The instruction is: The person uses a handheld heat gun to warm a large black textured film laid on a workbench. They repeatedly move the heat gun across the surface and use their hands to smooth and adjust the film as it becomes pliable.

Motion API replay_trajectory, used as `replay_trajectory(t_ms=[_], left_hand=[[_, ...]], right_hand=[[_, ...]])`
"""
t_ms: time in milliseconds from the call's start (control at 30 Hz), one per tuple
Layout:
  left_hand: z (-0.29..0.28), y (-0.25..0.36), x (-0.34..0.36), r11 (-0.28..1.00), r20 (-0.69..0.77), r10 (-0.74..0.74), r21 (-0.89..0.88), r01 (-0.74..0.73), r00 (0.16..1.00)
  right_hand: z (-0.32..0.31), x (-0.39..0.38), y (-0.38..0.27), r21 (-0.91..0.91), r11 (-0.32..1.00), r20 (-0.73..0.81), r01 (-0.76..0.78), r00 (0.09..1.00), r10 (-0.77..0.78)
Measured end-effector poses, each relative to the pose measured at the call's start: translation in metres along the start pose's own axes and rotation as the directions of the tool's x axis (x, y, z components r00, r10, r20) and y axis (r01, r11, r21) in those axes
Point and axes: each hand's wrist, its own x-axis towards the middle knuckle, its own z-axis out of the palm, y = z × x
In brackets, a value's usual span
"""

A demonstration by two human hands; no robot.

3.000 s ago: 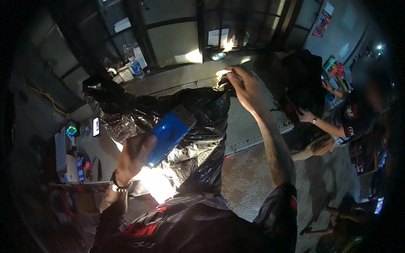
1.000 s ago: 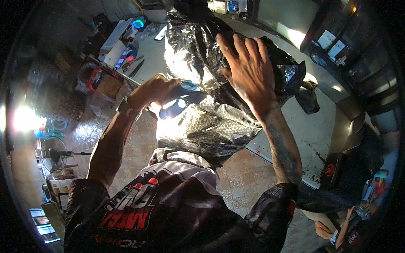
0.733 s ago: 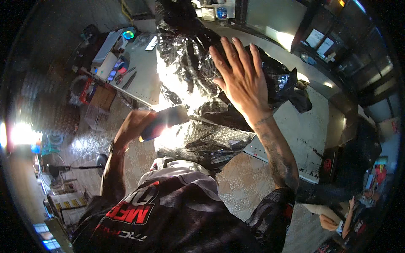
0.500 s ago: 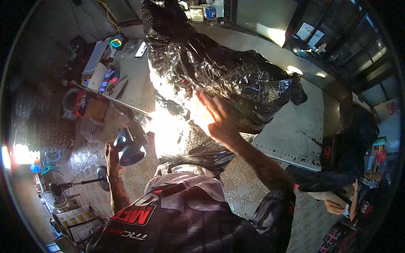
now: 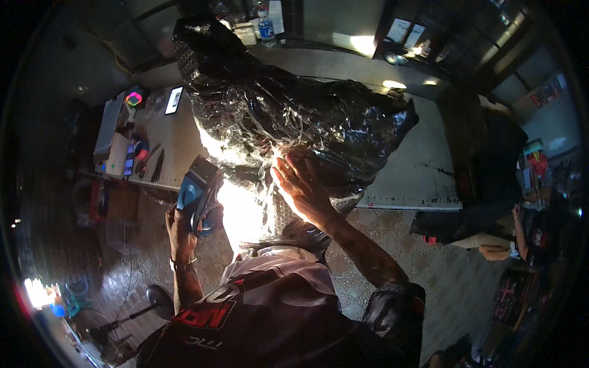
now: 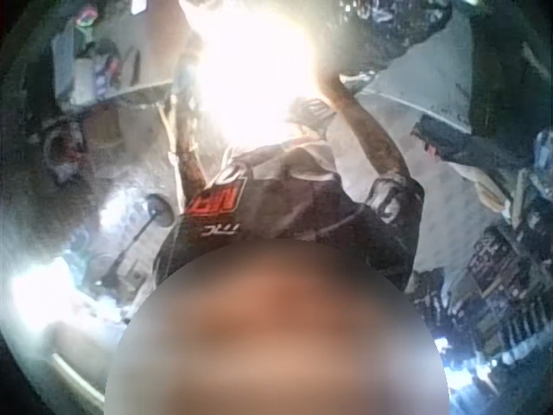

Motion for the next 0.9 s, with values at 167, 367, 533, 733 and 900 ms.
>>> replay_trajectory(t_ms=[167,367,533,733,900], left_hand=[[-0.006,0.047,0.014,0.88,0.354,0.149,0.379,-0.287,0.923],[0.036,0.094,0.045,0.547,0.806,0.324,0.268,-0.793,0.496],[0.071,0.123,0.07,0.563,0.839,0.348,0.171,-0.809,0.419],[0.116,0.16,0.09,0.631,0.865,0.26,0.184,-0.753,0.43],[0.174,0.24,0.143,0.421,0.932,0.17,0.226,-0.878,0.321]], right_hand=[[-0.05,0.014,-0.022,0.497,0.836,-0.043,-0.233,0.956,0.292],[-0.136,0.023,-0.025,0.909,-0.103,0.416,-0.403,0.884,0.212],[-0.172,0.019,-0.016,0.931,-0.2,0.364,-0.306,0.827,0.428],[-0.226,0.001,0.056,0.987,-0.013,0.106,-0.159,0.589,0.801],[-0.238,-0.022,0.12,0.974,0.151,-0.067,-0.17,0.418,0.906]])
